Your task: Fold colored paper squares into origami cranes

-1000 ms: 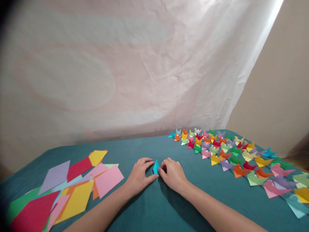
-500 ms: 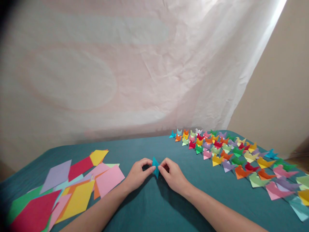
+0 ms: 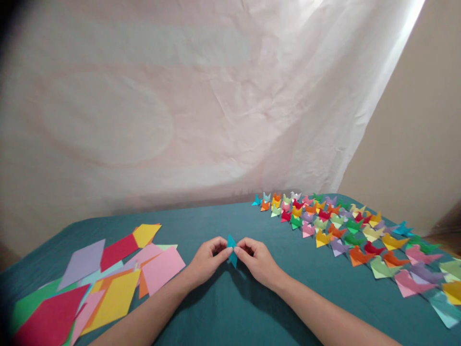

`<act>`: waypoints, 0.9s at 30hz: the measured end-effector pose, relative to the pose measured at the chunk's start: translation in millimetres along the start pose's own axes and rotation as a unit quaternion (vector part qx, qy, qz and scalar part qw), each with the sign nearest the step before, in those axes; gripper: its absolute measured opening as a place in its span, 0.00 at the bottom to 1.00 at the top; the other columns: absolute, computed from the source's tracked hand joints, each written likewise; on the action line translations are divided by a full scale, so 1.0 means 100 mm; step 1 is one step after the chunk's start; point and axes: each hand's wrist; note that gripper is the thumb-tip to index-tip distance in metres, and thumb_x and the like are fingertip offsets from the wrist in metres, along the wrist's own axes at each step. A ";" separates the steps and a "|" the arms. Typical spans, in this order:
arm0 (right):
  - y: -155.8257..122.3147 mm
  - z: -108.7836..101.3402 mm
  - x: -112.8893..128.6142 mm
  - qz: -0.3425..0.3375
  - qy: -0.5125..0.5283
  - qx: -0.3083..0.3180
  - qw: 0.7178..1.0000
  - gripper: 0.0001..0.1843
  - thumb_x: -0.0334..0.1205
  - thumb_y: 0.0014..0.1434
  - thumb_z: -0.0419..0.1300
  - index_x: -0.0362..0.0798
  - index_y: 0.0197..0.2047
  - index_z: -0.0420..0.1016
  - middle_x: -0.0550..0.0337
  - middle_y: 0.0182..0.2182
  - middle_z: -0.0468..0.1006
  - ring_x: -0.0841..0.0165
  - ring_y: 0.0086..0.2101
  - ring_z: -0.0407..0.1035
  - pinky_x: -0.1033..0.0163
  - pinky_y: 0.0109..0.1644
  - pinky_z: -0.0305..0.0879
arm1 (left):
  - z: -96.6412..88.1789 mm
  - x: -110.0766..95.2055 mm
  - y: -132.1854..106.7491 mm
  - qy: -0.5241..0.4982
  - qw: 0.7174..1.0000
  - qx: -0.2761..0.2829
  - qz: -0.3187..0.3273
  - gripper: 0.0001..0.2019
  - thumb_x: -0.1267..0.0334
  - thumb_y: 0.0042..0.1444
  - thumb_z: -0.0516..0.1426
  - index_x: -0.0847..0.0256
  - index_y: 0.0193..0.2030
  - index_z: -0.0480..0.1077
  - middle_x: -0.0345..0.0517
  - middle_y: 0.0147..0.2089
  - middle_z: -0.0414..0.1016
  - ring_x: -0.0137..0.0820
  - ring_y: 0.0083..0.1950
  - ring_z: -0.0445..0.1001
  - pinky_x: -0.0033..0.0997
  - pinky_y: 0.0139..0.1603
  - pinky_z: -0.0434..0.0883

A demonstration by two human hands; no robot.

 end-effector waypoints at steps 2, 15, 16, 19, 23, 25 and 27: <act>0.00 0.00 -0.01 -0.001 0.002 0.005 1.000 0.16 0.50 0.58 0.55 0.44 0.29 0.69 0.66 0.21 0.63 0.73 0.24 0.56 0.68 0.28 0.54 | 0.00 0.00 0.00 -0.009 1.000 0.005 0.002 0.11 0.57 0.55 0.55 0.64 0.29 0.65 0.36 0.26 0.63 0.25 0.29 0.61 0.24 0.31 0.59; -0.02 0.02 0.00 -0.019 -0.021 0.027 0.999 0.13 0.45 0.58 0.54 0.45 0.28 0.67 0.67 0.21 0.62 0.74 0.23 0.55 0.69 0.27 0.53 | -0.01 -0.03 -0.01 -0.027 0.999 0.026 -0.003 0.12 0.57 0.54 0.55 0.64 0.27 0.63 0.35 0.25 0.59 0.25 0.28 0.57 0.24 0.30 0.57; -0.02 0.03 0.00 -0.020 -0.021 0.028 0.999 0.13 0.45 0.58 0.54 0.45 0.28 0.67 0.67 0.20 0.61 0.74 0.23 0.55 0.69 0.26 0.53 | -0.01 -0.04 -0.01 -0.027 0.999 0.027 -0.004 0.12 0.57 0.54 0.55 0.64 0.27 0.63 0.35 0.24 0.58 0.25 0.27 0.57 0.24 0.29 0.57; -0.02 0.04 0.01 -0.020 -0.024 0.029 0.999 0.12 0.44 0.57 0.55 0.45 0.27 0.66 0.67 0.21 0.62 0.74 0.23 0.55 0.69 0.26 0.53 | -0.01 -0.05 -0.01 -0.027 0.999 0.030 -0.006 0.12 0.57 0.54 0.55 0.64 0.27 0.63 0.35 0.25 0.58 0.25 0.27 0.57 0.25 0.29 0.57; -0.02 0.05 0.03 -0.018 -0.039 0.038 0.998 0.12 0.43 0.57 0.55 0.45 0.26 0.65 0.67 0.20 0.62 0.74 0.23 0.55 0.69 0.27 0.53 | -0.01 -0.05 0.00 -0.037 0.999 0.026 -0.001 0.12 0.57 0.54 0.55 0.63 0.27 0.62 0.34 0.25 0.58 0.25 0.27 0.57 0.25 0.30 0.57; -0.03 0.05 0.03 -0.018 -0.061 0.048 0.997 0.13 0.42 0.57 0.55 0.45 0.24 0.64 0.68 0.19 0.60 0.74 0.23 0.54 0.69 0.26 0.51 | -0.01 -0.04 0.00 -0.041 0.999 0.018 0.000 0.11 0.58 0.54 0.54 0.63 0.27 0.62 0.34 0.25 0.58 0.25 0.28 0.57 0.25 0.31 0.58; -0.04 0.06 0.02 -0.024 -0.094 0.053 0.994 0.14 0.41 0.56 0.56 0.45 0.21 0.63 0.68 0.18 0.59 0.75 0.22 0.54 0.69 0.26 0.50 | -0.01 -0.04 -0.01 -0.040 0.999 0.010 0.002 0.11 0.58 0.55 0.54 0.63 0.27 0.62 0.35 0.25 0.59 0.25 0.28 0.58 0.25 0.32 0.58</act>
Point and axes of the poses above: each hand's wrist, its own y-axis towards the middle knuckle, its own z-axis out of the palm, x = y × z
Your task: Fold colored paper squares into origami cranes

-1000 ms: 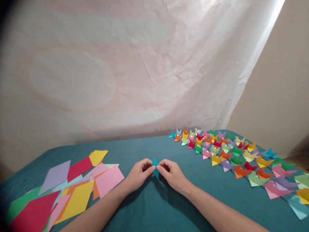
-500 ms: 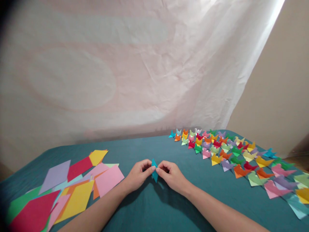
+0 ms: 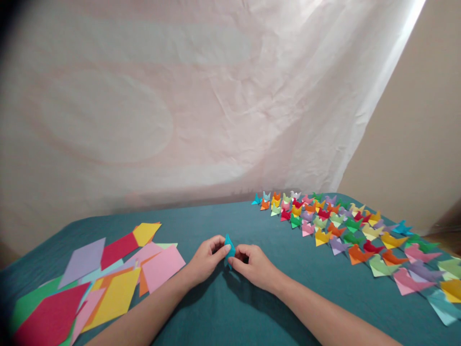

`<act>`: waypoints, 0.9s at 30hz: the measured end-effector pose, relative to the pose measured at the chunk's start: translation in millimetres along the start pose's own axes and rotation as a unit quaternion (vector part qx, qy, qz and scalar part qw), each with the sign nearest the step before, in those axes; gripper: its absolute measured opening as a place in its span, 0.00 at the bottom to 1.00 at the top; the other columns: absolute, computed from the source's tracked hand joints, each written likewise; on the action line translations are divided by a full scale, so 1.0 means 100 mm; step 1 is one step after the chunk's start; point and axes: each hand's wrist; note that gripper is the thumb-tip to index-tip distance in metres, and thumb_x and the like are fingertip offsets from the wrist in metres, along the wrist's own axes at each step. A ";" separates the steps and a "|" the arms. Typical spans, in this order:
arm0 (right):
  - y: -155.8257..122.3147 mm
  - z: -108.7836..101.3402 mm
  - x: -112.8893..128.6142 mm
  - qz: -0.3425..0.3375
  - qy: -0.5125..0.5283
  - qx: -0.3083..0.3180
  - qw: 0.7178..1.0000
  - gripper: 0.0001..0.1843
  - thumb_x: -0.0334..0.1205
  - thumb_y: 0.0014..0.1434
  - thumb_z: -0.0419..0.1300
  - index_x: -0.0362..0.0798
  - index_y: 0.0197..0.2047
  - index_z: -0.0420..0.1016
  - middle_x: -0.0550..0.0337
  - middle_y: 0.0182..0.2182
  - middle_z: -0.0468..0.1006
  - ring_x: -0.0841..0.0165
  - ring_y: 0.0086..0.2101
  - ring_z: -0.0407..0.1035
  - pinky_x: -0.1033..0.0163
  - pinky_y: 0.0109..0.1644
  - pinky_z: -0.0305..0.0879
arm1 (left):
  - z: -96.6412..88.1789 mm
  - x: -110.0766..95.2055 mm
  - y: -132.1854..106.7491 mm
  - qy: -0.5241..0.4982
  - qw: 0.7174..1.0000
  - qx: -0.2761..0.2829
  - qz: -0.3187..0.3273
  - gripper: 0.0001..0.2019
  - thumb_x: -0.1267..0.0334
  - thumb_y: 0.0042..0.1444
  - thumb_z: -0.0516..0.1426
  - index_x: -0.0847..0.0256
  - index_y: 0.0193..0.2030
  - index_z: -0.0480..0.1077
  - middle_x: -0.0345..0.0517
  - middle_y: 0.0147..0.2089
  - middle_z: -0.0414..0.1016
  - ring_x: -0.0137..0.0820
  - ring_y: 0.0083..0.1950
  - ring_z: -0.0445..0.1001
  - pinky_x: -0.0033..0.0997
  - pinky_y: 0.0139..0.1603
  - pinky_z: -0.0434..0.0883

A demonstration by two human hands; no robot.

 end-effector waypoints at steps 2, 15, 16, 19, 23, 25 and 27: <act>0.00 0.01 -0.01 -0.008 -0.032 0.000 0.999 0.15 0.40 0.56 0.57 0.45 0.20 0.63 0.68 0.17 0.60 0.74 0.22 0.55 0.68 0.27 0.50 | 0.01 0.00 0.00 0.001 1.000 -0.005 0.003 0.11 0.57 0.55 0.54 0.62 0.27 0.62 0.35 0.26 0.59 0.26 0.28 0.58 0.25 0.32 0.58; 0.00 0.03 -0.02 -0.032 -0.118 -0.013 0.992 0.12 0.38 0.59 0.53 0.45 0.25 0.67 0.64 0.21 0.70 0.72 0.25 0.62 0.66 0.33 0.54 | 0.01 -0.01 0.01 -0.036 0.999 0.003 -0.011 0.13 0.55 0.56 0.55 0.63 0.28 0.64 0.36 0.26 0.60 0.25 0.29 0.60 0.24 0.32 0.60; 0.00 0.03 -0.02 -0.034 -0.118 -0.016 0.992 0.12 0.38 0.59 0.54 0.45 0.24 0.67 0.64 0.21 0.70 0.71 0.25 0.62 0.66 0.33 0.54 | 0.02 -0.01 0.00 -0.040 0.999 0.005 -0.012 0.13 0.55 0.56 0.54 0.63 0.29 0.64 0.36 0.26 0.61 0.25 0.29 0.60 0.24 0.32 0.60; 0.00 0.03 -0.01 -0.036 -0.113 -0.017 0.993 0.13 0.38 0.59 0.54 0.45 0.23 0.67 0.65 0.20 0.69 0.71 0.24 0.61 0.66 0.32 0.53 | 0.02 0.01 0.00 -0.050 0.999 0.004 -0.009 0.13 0.55 0.56 0.55 0.64 0.30 0.65 0.37 0.27 0.61 0.25 0.29 0.61 0.24 0.32 0.60; 0.00 0.03 0.00 -0.043 -0.102 -0.013 0.994 0.14 0.39 0.59 0.54 0.46 0.23 0.67 0.65 0.20 0.69 0.71 0.24 0.62 0.65 0.33 0.53 | 0.02 0.01 0.00 -0.051 0.999 0.004 -0.006 0.13 0.54 0.56 0.55 0.63 0.30 0.65 0.37 0.27 0.63 0.26 0.30 0.62 0.24 0.33 0.61; 0.00 0.02 0.00 -0.047 -0.099 -0.010 0.994 0.14 0.39 0.59 0.54 0.46 0.23 0.67 0.65 0.20 0.68 0.71 0.24 0.61 0.65 0.32 0.53 | 0.02 0.01 -0.01 -0.052 0.999 0.006 -0.007 0.13 0.54 0.56 0.55 0.64 0.30 0.66 0.38 0.27 0.64 0.26 0.30 0.63 0.24 0.33 0.61; 0.00 0.02 0.00 -0.046 -0.102 -0.009 0.994 0.14 0.39 0.59 0.53 0.46 0.23 0.67 0.65 0.20 0.68 0.71 0.24 0.61 0.65 0.33 0.53 | 0.02 0.00 -0.01 -0.056 0.998 0.008 -0.009 0.12 0.55 0.56 0.55 0.64 0.31 0.67 0.38 0.27 0.65 0.26 0.30 0.62 0.25 0.33 0.61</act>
Point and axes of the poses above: each hand's wrist, its own y-axis towards the middle knuckle, its own z-axis out of the palm, x = y × z
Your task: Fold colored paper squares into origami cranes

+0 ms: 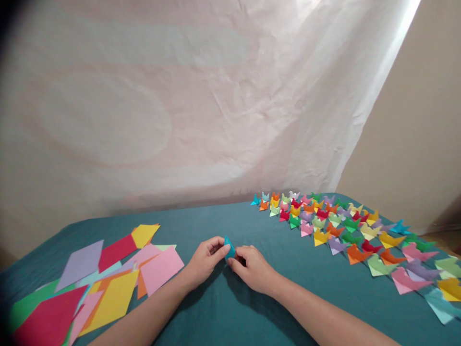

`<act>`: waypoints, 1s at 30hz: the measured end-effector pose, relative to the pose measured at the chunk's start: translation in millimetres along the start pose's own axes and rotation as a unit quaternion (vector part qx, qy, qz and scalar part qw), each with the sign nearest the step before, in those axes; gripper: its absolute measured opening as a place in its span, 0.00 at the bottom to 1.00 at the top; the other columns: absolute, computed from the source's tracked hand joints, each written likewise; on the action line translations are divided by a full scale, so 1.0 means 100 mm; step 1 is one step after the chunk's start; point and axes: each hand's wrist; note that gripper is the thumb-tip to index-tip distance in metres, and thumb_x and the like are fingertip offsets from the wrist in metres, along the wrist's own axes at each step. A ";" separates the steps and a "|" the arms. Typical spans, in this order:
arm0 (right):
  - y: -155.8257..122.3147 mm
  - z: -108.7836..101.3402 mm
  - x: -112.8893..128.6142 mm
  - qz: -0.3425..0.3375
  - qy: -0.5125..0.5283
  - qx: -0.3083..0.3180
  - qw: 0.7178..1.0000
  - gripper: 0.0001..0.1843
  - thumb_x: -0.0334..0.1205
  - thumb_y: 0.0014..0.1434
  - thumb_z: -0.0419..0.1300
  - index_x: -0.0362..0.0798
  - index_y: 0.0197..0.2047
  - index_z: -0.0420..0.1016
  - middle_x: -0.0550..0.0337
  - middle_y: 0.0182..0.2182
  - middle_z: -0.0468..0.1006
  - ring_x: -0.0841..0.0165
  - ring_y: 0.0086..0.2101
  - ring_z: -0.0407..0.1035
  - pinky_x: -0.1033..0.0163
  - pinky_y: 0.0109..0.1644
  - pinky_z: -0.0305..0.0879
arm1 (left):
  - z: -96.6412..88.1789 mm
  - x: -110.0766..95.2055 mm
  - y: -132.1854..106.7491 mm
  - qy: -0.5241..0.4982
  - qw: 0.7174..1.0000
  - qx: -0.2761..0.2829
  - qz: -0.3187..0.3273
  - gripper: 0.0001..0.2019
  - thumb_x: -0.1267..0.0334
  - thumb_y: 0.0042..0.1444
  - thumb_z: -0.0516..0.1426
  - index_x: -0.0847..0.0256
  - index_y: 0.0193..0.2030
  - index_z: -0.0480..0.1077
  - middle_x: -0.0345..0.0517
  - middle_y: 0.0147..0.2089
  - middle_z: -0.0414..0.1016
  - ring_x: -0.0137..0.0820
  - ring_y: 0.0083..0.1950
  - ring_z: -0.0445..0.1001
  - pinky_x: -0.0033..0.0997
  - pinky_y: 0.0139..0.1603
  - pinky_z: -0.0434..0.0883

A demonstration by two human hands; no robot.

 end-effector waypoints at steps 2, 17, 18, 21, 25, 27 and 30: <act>0.00 0.00 0.00 0.002 -0.004 0.000 1.000 0.14 0.39 0.59 0.54 0.46 0.23 0.67 0.65 0.20 0.68 0.71 0.25 0.61 0.65 0.33 0.53 | 0.00 0.00 0.00 -0.003 1.000 -0.004 -0.002 0.12 0.56 0.56 0.56 0.64 0.30 0.67 0.38 0.27 0.64 0.26 0.30 0.62 0.25 0.33 0.61; 0.02 -0.08 0.01 0.069 0.239 -0.092 0.964 0.16 0.50 0.59 0.54 0.46 0.37 0.71 0.61 0.28 0.71 0.70 0.29 0.64 0.66 0.34 0.62 | 0.00 -0.05 -0.02 0.021 0.999 0.032 -0.021 0.14 0.55 0.54 0.57 0.66 0.31 0.71 0.41 0.28 0.69 0.27 0.30 0.65 0.25 0.33 0.62; 0.03 -0.08 0.00 0.070 0.246 -0.092 0.962 0.15 0.50 0.59 0.54 0.46 0.39 0.72 0.60 0.29 0.72 0.70 0.29 0.65 0.65 0.34 0.63 | 0.00 -0.06 -0.02 0.024 0.999 0.037 -0.021 0.13 0.55 0.54 0.57 0.66 0.32 0.72 0.41 0.29 0.70 0.27 0.30 0.65 0.25 0.33 0.62; 0.02 -0.08 -0.01 0.064 0.243 -0.091 0.964 0.16 0.49 0.59 0.54 0.46 0.41 0.73 0.59 0.32 0.74 0.69 0.30 0.66 0.65 0.35 0.64 | 0.00 -0.09 -0.03 0.031 0.998 0.048 -0.025 0.13 0.56 0.54 0.57 0.66 0.33 0.73 0.41 0.29 0.71 0.27 0.30 0.65 0.25 0.33 0.62; 0.02 -0.09 -0.02 0.052 0.223 -0.094 0.969 0.15 0.48 0.59 0.54 0.47 0.40 0.74 0.58 0.33 0.75 0.69 0.31 0.66 0.65 0.36 0.64 | 0.00 -0.10 -0.03 0.040 0.997 0.054 -0.027 0.13 0.56 0.55 0.56 0.66 0.33 0.74 0.41 0.29 0.72 0.27 0.29 0.66 0.25 0.33 0.63; 0.02 -0.08 -0.02 0.052 0.221 -0.096 0.969 0.14 0.47 0.58 0.55 0.46 0.40 0.75 0.58 0.32 0.75 0.69 0.30 0.66 0.65 0.35 0.64 | 0.00 -0.10 -0.03 0.043 0.997 0.054 -0.027 0.13 0.56 0.55 0.56 0.66 0.33 0.74 0.42 0.29 0.72 0.27 0.29 0.66 0.25 0.33 0.63; 0.02 -0.07 -0.04 0.058 0.231 -0.099 0.966 0.14 0.46 0.58 0.56 0.46 0.42 0.74 0.58 0.33 0.74 0.69 0.30 0.66 0.65 0.35 0.64 | 0.00 -0.10 -0.03 0.044 0.997 0.054 -0.027 0.13 0.57 0.55 0.56 0.67 0.33 0.74 0.41 0.28 0.71 0.27 0.29 0.65 0.25 0.32 0.62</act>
Point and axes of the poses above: each hand's wrist, its own y-axis towards the middle knuckle, its own z-axis out of the palm, x = y × z
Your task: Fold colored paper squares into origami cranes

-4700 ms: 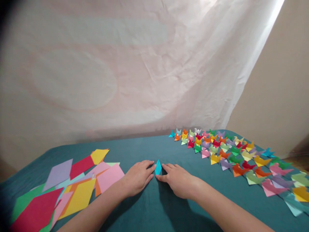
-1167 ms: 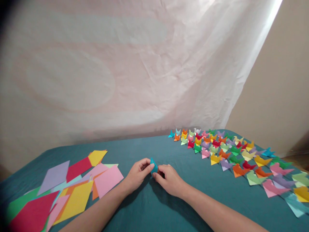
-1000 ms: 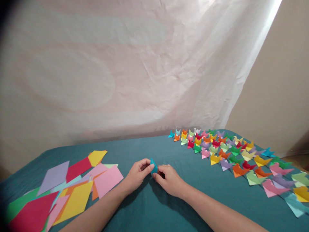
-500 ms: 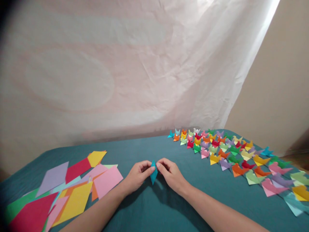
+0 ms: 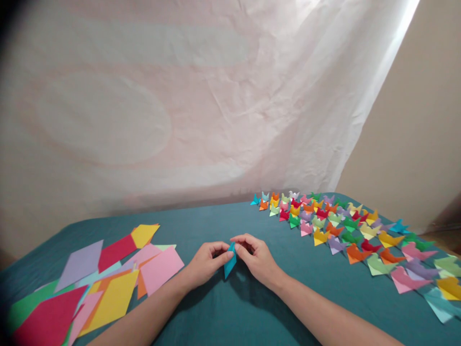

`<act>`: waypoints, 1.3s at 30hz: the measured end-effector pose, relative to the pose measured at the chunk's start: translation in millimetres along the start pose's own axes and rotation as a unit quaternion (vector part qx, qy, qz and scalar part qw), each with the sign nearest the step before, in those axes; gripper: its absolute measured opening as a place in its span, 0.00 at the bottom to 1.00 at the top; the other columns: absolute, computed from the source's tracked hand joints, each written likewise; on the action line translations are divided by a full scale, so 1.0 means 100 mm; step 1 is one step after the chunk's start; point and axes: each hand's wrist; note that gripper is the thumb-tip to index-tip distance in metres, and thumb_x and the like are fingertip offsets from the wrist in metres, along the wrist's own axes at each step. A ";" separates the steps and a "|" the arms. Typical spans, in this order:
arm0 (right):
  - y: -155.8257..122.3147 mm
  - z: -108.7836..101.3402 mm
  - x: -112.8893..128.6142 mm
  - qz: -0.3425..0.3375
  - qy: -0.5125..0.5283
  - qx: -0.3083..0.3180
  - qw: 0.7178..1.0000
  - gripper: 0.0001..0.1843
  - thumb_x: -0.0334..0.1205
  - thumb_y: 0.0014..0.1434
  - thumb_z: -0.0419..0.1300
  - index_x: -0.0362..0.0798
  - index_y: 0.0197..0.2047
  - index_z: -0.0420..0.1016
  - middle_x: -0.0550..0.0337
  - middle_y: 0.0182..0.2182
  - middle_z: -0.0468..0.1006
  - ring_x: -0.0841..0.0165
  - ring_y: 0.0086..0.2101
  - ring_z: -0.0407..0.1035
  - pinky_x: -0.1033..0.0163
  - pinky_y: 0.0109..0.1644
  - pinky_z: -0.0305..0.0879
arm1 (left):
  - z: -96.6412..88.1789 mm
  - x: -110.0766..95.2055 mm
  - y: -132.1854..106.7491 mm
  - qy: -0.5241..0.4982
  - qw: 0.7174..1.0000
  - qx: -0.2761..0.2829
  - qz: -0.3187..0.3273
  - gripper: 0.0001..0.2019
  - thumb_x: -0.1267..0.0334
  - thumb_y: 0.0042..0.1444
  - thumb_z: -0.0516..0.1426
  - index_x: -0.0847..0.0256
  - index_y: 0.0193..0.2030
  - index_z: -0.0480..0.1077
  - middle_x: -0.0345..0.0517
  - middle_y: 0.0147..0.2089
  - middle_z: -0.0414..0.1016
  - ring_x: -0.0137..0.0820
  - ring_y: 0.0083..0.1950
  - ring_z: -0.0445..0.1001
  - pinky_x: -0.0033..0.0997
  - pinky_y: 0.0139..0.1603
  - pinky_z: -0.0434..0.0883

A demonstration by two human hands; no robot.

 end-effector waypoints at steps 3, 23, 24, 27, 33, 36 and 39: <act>0.00 0.00 -0.02 -0.002 -0.002 -0.002 1.000 0.14 0.44 0.57 0.56 0.46 0.43 0.74 0.58 0.33 0.74 0.69 0.31 0.66 0.65 0.35 0.64 | 0.00 0.00 0.00 0.005 1.000 0.002 0.002 0.13 0.57 0.55 0.56 0.66 0.33 0.74 0.41 0.28 0.71 0.27 0.29 0.65 0.25 0.32 0.62; 0.00 -0.01 0.02 -0.042 -0.083 -0.027 0.995 0.08 0.39 0.55 0.56 0.46 0.35 0.75 0.60 0.28 0.72 0.70 0.27 0.64 0.65 0.31 0.61 | 0.01 0.06 0.01 -0.003 1.000 -0.011 0.002 0.12 0.57 0.55 0.56 0.66 0.34 0.74 0.42 0.30 0.73 0.28 0.31 0.68 0.26 0.34 0.64; 0.00 -0.01 0.03 -0.042 -0.084 -0.029 0.995 0.08 0.39 0.55 0.57 0.46 0.35 0.75 0.60 0.28 0.72 0.70 0.27 0.64 0.65 0.31 0.61 | 0.01 0.07 0.01 -0.002 1.000 -0.012 0.004 0.12 0.57 0.55 0.56 0.66 0.34 0.74 0.42 0.30 0.73 0.28 0.31 0.68 0.26 0.34 0.64; 0.00 -0.01 0.04 -0.051 -0.092 -0.035 0.994 0.07 0.39 0.55 0.57 0.46 0.33 0.74 0.60 0.27 0.71 0.70 0.27 0.64 0.65 0.31 0.62 | 0.00 0.09 0.01 0.004 1.000 -0.016 0.008 0.12 0.57 0.55 0.56 0.66 0.34 0.74 0.42 0.30 0.73 0.29 0.31 0.68 0.26 0.34 0.64; -0.02 0.01 0.06 -0.100 -0.124 -0.053 0.986 0.04 0.35 0.55 0.57 0.47 0.32 0.72 0.61 0.27 0.70 0.70 0.26 0.64 0.65 0.31 0.62 | 0.01 0.13 0.02 0.003 1.000 -0.013 0.013 0.13 0.58 0.56 0.56 0.66 0.36 0.74 0.44 0.32 0.74 0.30 0.32 0.69 0.26 0.35 0.65; -0.03 0.02 0.06 -0.125 -0.142 -0.059 0.980 0.03 0.33 0.55 0.57 0.47 0.32 0.72 0.60 0.27 0.70 0.70 0.27 0.65 0.65 0.31 0.62 | 0.01 0.15 0.02 0.003 1.000 -0.013 0.017 0.13 0.58 0.56 0.56 0.67 0.37 0.75 0.45 0.33 0.75 0.30 0.34 0.70 0.27 0.36 0.65; -0.04 0.02 0.07 -0.141 -0.154 -0.062 0.976 0.03 0.32 0.55 0.56 0.47 0.31 0.71 0.61 0.27 0.69 0.70 0.27 0.64 0.65 0.31 0.62 | 0.01 0.15 0.02 0.000 1.000 -0.009 0.021 0.13 0.58 0.57 0.55 0.66 0.39 0.75 0.46 0.35 0.76 0.32 0.36 0.71 0.28 0.39 0.65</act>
Point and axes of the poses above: each hand's wrist, its own y-axis towards the middle knuckle, its own z-axis out of the palm, x = y × z
